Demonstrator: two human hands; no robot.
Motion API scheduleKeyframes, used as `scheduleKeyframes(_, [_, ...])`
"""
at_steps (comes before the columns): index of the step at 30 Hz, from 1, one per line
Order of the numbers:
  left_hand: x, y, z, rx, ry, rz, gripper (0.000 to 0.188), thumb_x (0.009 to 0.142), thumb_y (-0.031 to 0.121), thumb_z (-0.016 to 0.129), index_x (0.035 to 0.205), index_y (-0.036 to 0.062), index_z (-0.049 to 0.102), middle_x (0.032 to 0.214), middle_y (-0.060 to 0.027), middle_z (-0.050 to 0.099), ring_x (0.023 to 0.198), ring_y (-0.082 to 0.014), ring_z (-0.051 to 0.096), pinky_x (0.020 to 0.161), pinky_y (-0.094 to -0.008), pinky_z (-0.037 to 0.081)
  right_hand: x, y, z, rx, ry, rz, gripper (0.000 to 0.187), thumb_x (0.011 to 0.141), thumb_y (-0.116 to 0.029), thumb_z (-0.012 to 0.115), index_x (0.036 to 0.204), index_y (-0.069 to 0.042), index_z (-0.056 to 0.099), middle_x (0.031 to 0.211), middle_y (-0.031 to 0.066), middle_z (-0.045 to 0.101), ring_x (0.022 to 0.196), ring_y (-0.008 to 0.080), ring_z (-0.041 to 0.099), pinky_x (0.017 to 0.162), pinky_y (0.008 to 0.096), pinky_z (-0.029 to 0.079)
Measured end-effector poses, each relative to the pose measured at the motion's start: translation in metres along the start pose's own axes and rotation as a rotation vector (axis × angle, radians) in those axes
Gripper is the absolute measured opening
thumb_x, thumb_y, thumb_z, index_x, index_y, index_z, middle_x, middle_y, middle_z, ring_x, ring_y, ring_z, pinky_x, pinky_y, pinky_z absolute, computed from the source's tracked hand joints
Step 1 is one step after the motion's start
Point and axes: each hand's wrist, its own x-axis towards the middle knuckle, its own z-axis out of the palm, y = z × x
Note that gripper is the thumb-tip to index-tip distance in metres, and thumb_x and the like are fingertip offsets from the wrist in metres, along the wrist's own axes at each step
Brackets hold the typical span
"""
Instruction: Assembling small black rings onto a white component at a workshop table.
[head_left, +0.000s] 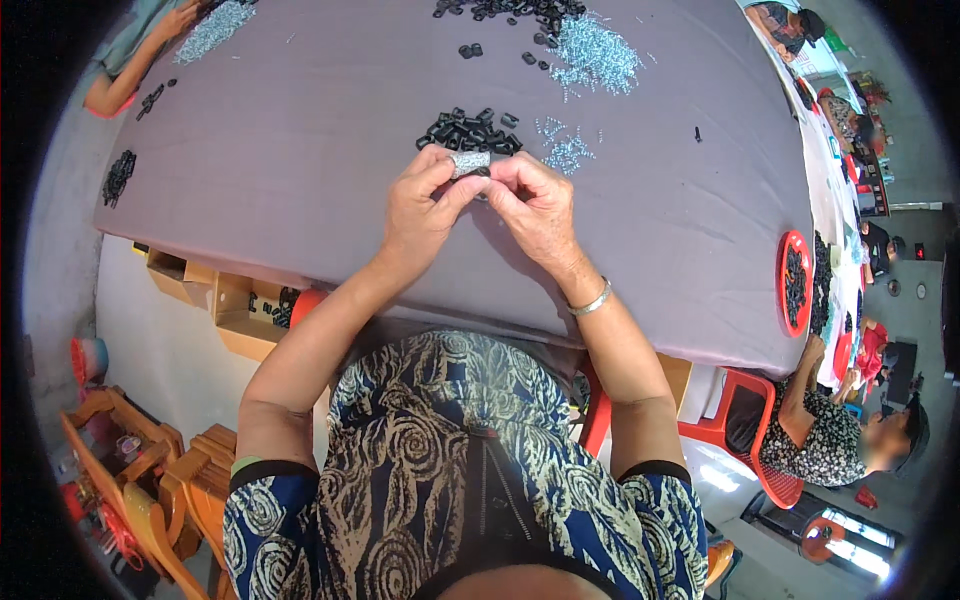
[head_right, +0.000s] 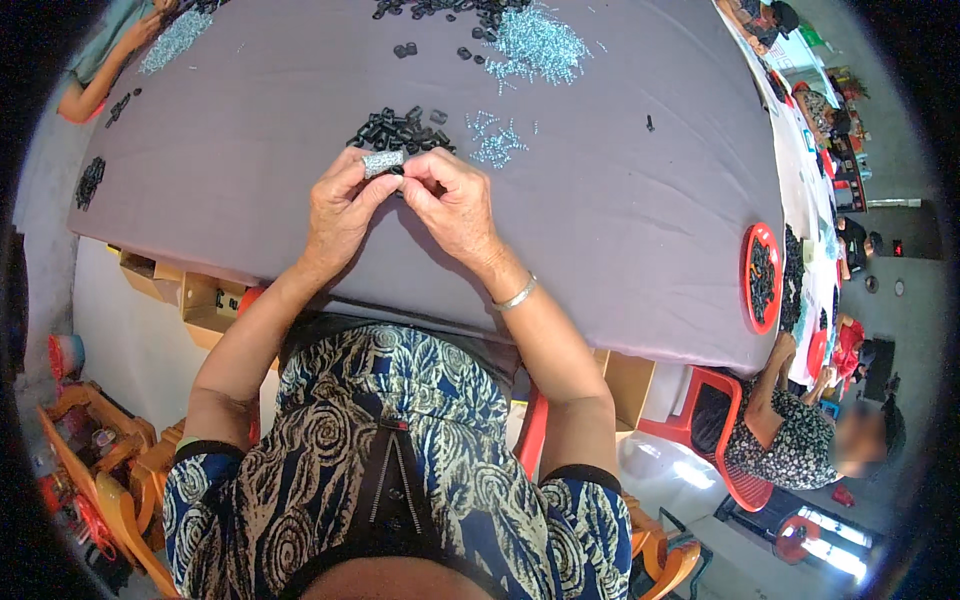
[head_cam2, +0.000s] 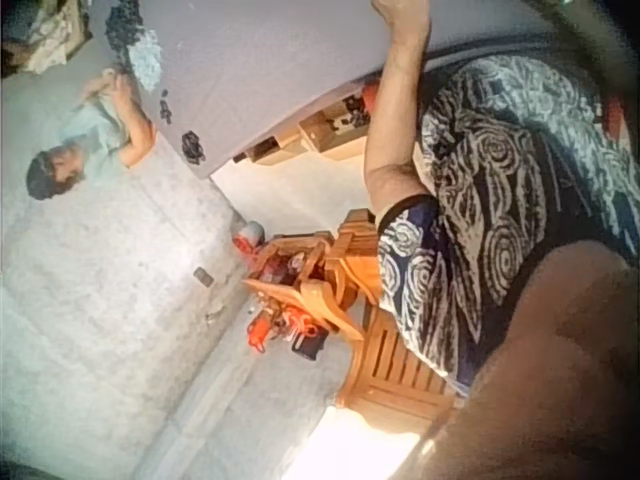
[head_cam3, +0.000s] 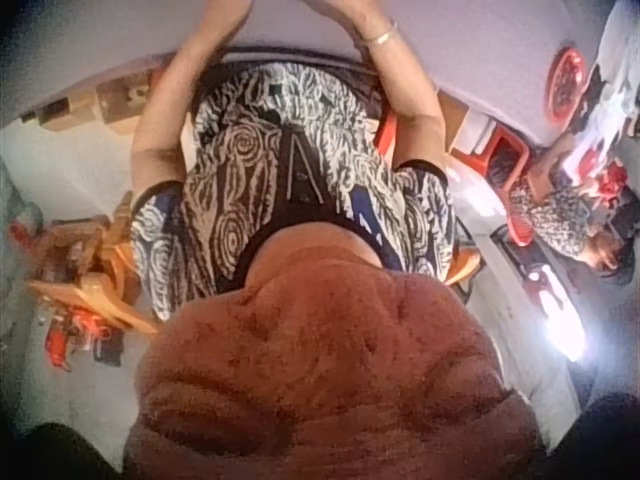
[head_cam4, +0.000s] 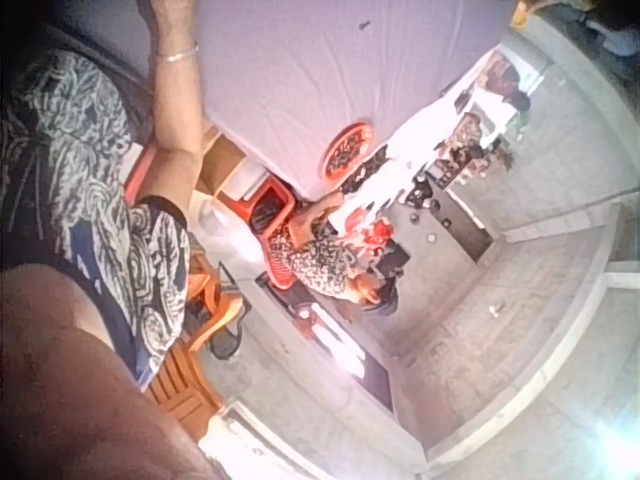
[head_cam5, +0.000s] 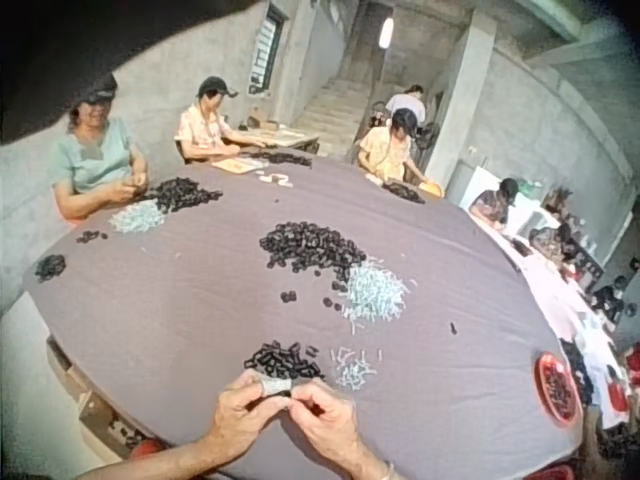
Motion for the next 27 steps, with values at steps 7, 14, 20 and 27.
scheduleKeyframes(7, [0.004, 0.000, -0.005, -0.035, -0.031, -0.031, 0.015, 0.086, 0.006, 0.062, 0.100, -0.0004, 0.064, 0.089, -0.0028, 0.054, 0.077, -0.0098, 0.052, 0.068, -0.0233, 0.044, 0.001, -0.006, -0.002, -0.172, -0.043, -0.122, 0.006, 0.077, 0.000, 0.062, 0.082, -0.002, 0.060, 0.073, 0.0076, 0.057, 0.060, 0.0167, 0.056, 0.056, 0.0272, 0.046])
scheduleKeyframes(14, [0.009, 0.004, -0.019, -0.257, -0.019, -0.293, 0.018, 0.092, 0.012, 0.057, 0.106, 0.0015, 0.061, 0.089, -0.0058, 0.066, 0.074, -0.0074, 0.055, 0.064, -0.0208, 0.046, 0.015, 0.010, -0.034, -0.434, 0.330, -0.085, 0.005, 0.080, -0.001, 0.059, 0.084, -0.004, 0.061, 0.079, 0.0098, 0.062, 0.067, 0.0234, 0.062, 0.064, 0.0316, 0.050])
scheduleKeyframes(20, [0.008, 0.001, -0.019, -0.335, -0.068, -0.348, 0.013, 0.091, 0.009, 0.058, 0.098, 0.0000, 0.063, 0.084, -0.0039, 0.064, 0.077, -0.0087, 0.062, 0.062, -0.0213, 0.048, 0.022, 0.051, -0.087, -0.411, 0.591, 0.163, 0.006, 0.083, -0.008, 0.063, 0.085, -0.002, 0.063, 0.077, 0.0055, 0.064, 0.070, 0.0155, 0.060, 0.066, 0.0290, 0.049])
scheduleKeyframes(27, [0.014, -0.011, -0.023, -0.375, 0.004, -0.365, 0.013, 0.091, 0.010, 0.057, 0.098, -0.0001, 0.063, 0.083, -0.0028, 0.063, 0.072, -0.0082, 0.060, 0.061, -0.0214, 0.048, 0.025, 0.068, -0.096, -0.562, 0.516, 0.274, 0.008, 0.081, -0.011, 0.064, 0.085, -0.004, 0.065, 0.080, 0.0092, 0.065, 0.074, 0.0221, 0.063, 0.070, 0.0327, 0.050])
